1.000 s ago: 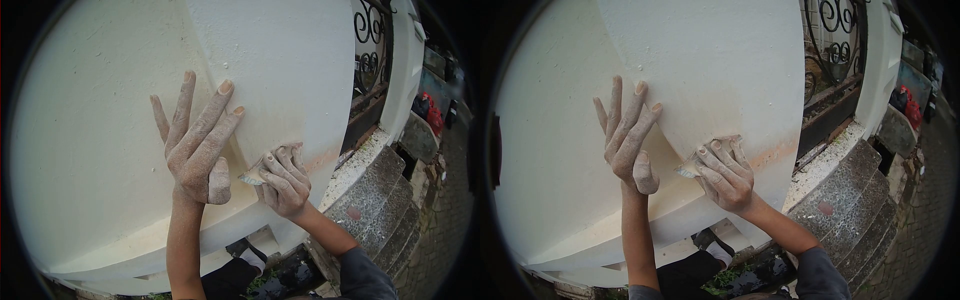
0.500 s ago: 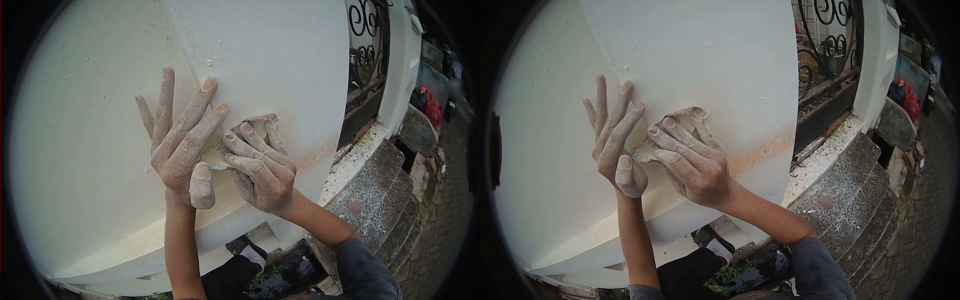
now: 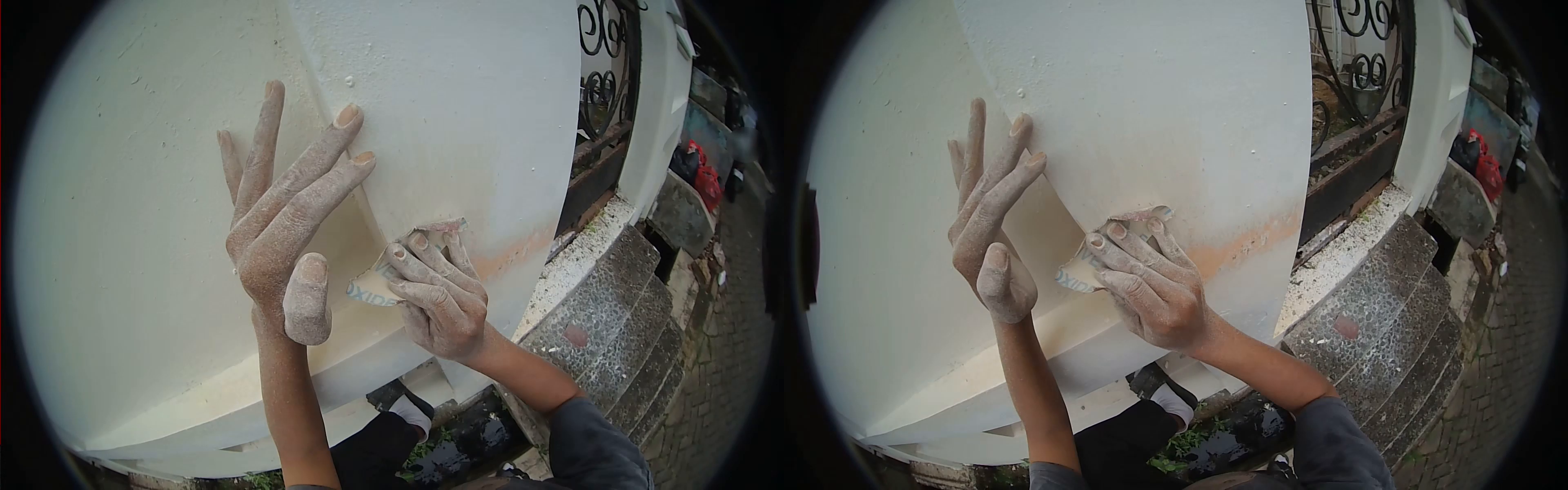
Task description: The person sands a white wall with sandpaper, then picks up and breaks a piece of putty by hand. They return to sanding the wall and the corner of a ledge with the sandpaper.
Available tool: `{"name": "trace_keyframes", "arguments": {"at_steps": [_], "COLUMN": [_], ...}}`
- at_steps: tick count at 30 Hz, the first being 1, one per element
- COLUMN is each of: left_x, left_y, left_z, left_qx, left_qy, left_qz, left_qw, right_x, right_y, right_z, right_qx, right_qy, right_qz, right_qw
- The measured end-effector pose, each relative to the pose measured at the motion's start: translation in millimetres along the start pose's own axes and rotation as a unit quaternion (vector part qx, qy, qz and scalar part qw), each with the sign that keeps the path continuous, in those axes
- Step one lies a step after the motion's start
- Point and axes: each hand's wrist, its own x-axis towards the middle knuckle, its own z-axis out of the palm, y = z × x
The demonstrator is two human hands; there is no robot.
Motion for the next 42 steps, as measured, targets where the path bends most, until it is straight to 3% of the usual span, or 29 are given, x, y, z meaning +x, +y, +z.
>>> {"name": "trace_keyframes", "arguments": {"at_steps": [3,7,12,15,19,25,31,36,42], "left_x": [3,2,3,3,4,3,5,4,2], "left_y": [2,3,7,7,8,9,10,8,3], "left_z": [-3,-1,-7,-6,-4,-8,-8,-10,-2], "left_qx": [0.021,0.027,0.044,0.049,0.038,0.051,0.034,0.046,-0.013], "left_qy": [-0.018,-0.019,-0.058,-0.051,-0.043,-0.064,-0.061,-0.065,-0.009], "left_qz": [0.017,0.02,0.009,0.005,0.0,0.009,-0.002,0.014,-0.005], "left_qw": [0.999,0.999,0.997,0.997,0.998,0.997,0.998,0.997,1.0], "right_x": [-24,39,-10,-14,35,-27,39,-31,39], "right_y": [4,-1,-8,-2,-10,-7,-8,-3,-7], "right_z": [-6,2,-4,-3,0,-6,5,-7,-1], "right_qx": [-0.02,-0.01,-0.003,-0.01,-0.003,0.003,-0.005,0.003,0.006], "right_qy": [-0.038,0.027,-0.019,-0.011,0.026,-0.032,0.025,-0.036,0.009], "right_qz": [0.007,-0.025,0.033,0.018,0.016,0.034,-0.013,0.028,0.003], "right_qw": [0.999,0.999,0.999,1.0,1.0,0.999,1.0,0.999,1.0]}}
